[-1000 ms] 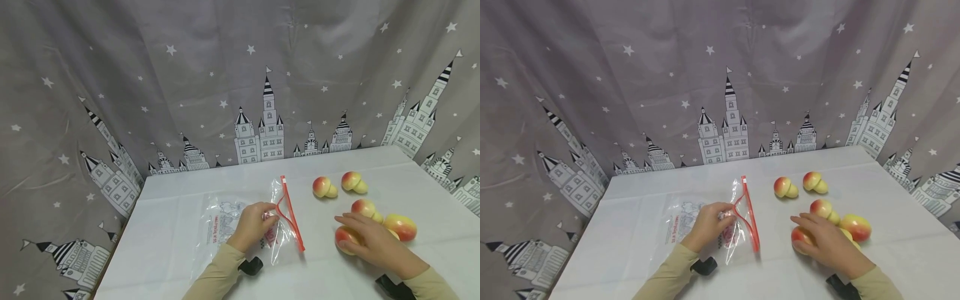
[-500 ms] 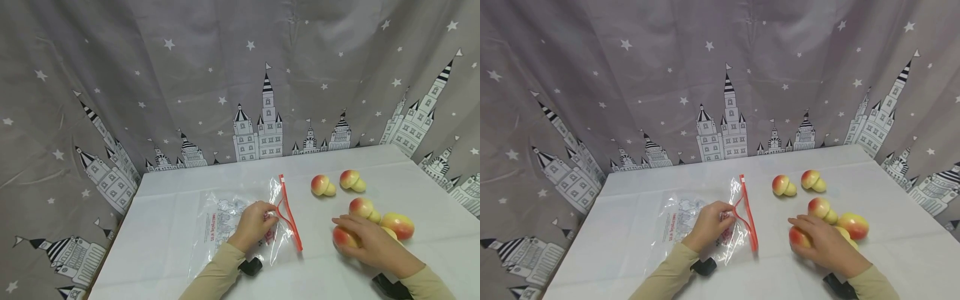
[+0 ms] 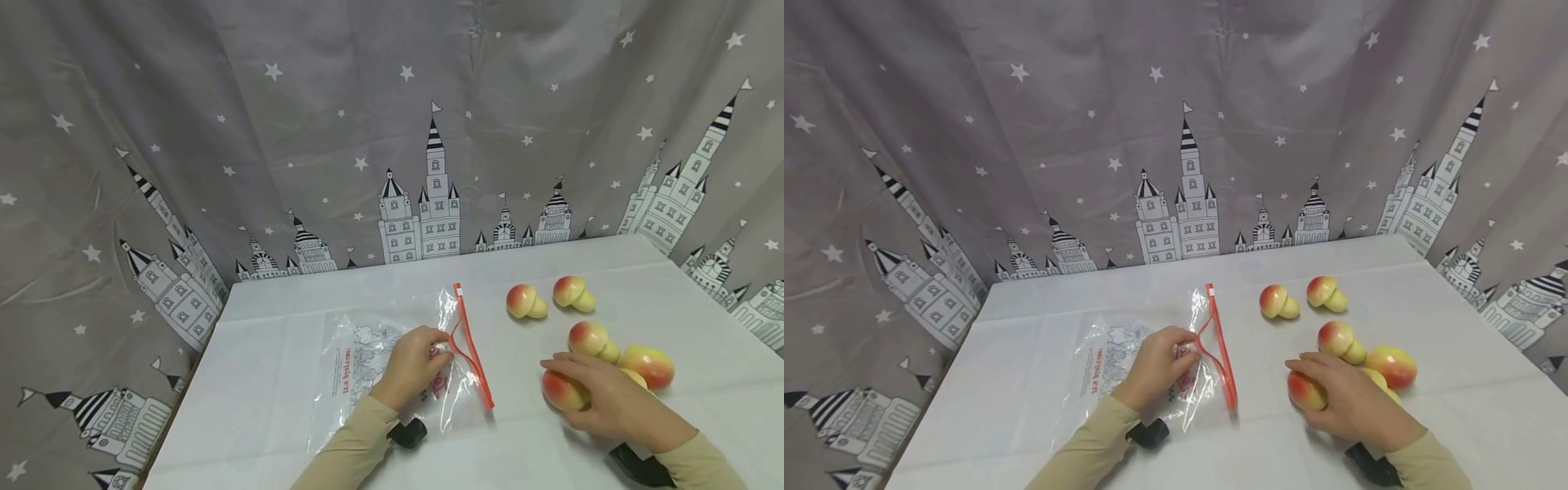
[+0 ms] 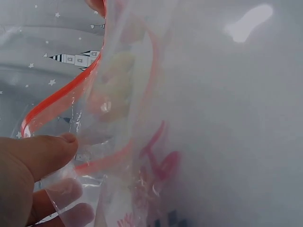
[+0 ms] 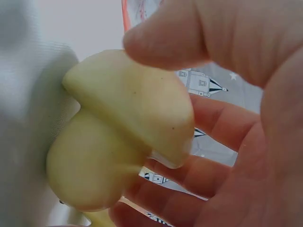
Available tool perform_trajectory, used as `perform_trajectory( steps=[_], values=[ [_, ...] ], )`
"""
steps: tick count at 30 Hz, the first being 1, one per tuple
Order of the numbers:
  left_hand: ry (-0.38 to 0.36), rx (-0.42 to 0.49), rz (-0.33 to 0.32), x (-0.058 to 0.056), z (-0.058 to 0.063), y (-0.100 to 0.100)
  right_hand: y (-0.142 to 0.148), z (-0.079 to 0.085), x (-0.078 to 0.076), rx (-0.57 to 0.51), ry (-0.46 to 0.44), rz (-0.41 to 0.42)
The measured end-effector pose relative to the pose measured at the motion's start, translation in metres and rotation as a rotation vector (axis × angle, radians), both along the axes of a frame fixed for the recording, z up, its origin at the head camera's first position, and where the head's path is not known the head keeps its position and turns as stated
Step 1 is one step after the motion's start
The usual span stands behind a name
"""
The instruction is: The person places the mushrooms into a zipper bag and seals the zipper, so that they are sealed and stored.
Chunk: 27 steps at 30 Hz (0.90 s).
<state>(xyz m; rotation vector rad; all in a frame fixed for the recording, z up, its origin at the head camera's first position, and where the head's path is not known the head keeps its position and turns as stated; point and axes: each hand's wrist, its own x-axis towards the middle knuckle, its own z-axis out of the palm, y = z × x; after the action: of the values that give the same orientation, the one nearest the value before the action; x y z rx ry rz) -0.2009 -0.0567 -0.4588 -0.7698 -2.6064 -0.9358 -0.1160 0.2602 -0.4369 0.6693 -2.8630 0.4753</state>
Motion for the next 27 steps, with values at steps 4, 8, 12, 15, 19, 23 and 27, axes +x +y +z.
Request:
perform_trajectory(
  steps=[4,8,12,15,19,23,27],
  values=[
    [-0.019,-0.011,0.01,0.001,0.0,-0.001,-0.001,0.002,0.0,0.021,-0.026,-0.016],
    [-0.031,-0.01,0.006,0.001,0.001,-0.001,-0.003,0.004,-0.001,0.034,-0.035,-0.019],
    [-0.02,-0.008,-0.007,0.001,0.002,0.0,-0.005,0.004,-0.003,0.053,0.012,0.004],
    [-0.007,-0.006,-0.014,0.001,0.002,0.001,-0.007,0.006,-0.006,0.051,0.061,0.034],
    [0.015,-0.013,-0.015,-0.001,0.0,0.002,-0.015,0.011,-0.015,0.024,0.051,0.055],
    [0.022,-0.016,-0.017,-0.001,0.0,0.003,-0.029,0.015,-0.026,0.002,0.046,0.061],
    [0.023,-0.021,-0.011,0.001,-0.001,0.001,-0.045,0.016,-0.039,-0.023,0.072,0.085]
  ],
)
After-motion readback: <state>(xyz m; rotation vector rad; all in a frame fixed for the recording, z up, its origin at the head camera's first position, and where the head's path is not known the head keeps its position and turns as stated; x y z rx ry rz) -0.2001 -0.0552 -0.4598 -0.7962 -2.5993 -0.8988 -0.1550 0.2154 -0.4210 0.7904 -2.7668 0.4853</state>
